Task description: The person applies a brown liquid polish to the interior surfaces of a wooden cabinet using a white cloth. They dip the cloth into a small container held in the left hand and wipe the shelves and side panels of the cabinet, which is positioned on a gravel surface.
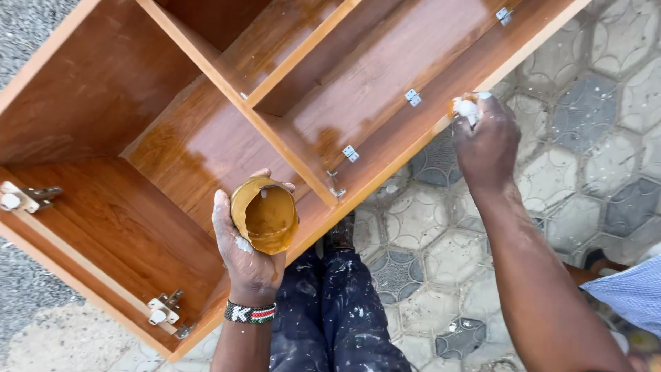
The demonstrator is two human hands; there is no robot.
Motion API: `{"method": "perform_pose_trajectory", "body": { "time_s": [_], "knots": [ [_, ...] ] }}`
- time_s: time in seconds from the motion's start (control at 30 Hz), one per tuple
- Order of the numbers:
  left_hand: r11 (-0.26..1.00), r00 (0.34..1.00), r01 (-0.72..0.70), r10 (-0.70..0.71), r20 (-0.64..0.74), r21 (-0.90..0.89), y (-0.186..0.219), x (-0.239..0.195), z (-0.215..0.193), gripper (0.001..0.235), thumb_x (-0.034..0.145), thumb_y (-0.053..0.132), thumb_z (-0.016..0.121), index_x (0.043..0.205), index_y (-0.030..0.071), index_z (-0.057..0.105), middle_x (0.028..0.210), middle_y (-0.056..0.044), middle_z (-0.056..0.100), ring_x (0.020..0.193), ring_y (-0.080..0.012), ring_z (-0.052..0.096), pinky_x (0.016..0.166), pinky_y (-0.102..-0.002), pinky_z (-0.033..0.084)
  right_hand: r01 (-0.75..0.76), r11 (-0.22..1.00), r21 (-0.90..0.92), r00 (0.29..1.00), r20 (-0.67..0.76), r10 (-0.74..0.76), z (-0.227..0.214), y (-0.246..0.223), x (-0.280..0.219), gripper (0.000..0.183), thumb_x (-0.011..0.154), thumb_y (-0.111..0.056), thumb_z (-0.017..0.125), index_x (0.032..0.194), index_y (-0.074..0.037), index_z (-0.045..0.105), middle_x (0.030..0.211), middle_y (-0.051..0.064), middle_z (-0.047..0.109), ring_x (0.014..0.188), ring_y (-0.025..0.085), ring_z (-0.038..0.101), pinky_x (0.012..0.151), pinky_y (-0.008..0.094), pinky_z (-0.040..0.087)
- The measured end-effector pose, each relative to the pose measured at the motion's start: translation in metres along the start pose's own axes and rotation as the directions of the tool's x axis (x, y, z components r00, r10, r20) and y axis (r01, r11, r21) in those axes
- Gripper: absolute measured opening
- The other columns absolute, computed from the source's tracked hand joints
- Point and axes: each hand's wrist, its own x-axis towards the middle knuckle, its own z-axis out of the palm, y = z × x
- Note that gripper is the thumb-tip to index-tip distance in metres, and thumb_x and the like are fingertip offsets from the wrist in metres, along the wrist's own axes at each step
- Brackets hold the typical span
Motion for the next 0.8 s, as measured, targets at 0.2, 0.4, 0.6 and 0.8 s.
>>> {"method": "perform_pose_trajectory", "body": {
  "time_s": [0.2, 0.4, 0.6, 0.8],
  "knots": [
    [1.0, 0.999, -0.011, 0.011, 0.035, -0.01, 0.007, -0.001, -0.007, 0.075, 0.122, 0.059, 0.047, 0.141, -0.007, 0.077, 0.112, -0.034, 0.084, 0.098, -0.0375, 0.08, 0.07, -0.042, 0.068, -0.501, 0.822, 0.27, 0.853, 0.314, 0.417, 0.057, -0.265, -0.183, 0.028, 0.091, -0.027, 0.083, 0.114, -0.012, 0.078, 0.11, 0.016, 0.074, 0.102, 0.039, 0.07, 0.093, 0.055, 0.054],
    [0.997, 0.995, 0.07, -0.071, 0.067, 0.016, -0.002, -0.004, 0.01, 0.076, 0.125, 0.054, 0.046, 0.141, -0.012, 0.079, 0.117, -0.037, 0.086, 0.112, -0.0434, 0.085, 0.101, -0.047, 0.065, 0.188, 0.971, 0.147, 0.948, 0.233, -0.219, 0.049, -0.249, -0.16, 0.034, 0.08, 0.002, 0.076, 0.113, -0.007, 0.07, 0.105, 0.016, 0.066, 0.094, 0.039, 0.064, 0.081, 0.053, 0.055],
    [0.997, 0.999, 0.038, -0.036, -0.023, 0.074, -0.033, -0.013, 0.026, 0.062, 0.128, 0.042, 0.048, 0.129, -0.009, 0.083, 0.121, -0.028, 0.088, 0.11, -0.039, 0.085, 0.1, -0.049, 0.068, -0.061, 0.997, -0.056, 0.997, -0.047, 0.058, 0.002, 0.026, 0.0, 0.026, 0.107, 0.0, 0.057, 0.115, -0.002, 0.081, 0.107, 0.022, 0.078, 0.095, 0.043, 0.071, 0.082, 0.054, 0.056],
    [0.981, 0.986, 0.16, -0.164, 0.031, 0.115, -0.041, -0.013, 0.032, 0.076, 0.125, 0.053, 0.044, 0.139, -0.013, 0.08, 0.113, -0.037, 0.087, 0.11, -0.0426, 0.084, 0.104, -0.047, 0.064, -0.085, 0.956, 0.282, 0.996, 0.009, 0.086, 0.044, -0.03, -0.039, 0.011, 0.089, 0.003, 0.073, 0.093, -0.008, 0.072, 0.089, 0.009, 0.073, 0.076, 0.025, 0.067, 0.065, 0.043, 0.052]
  ]
}}
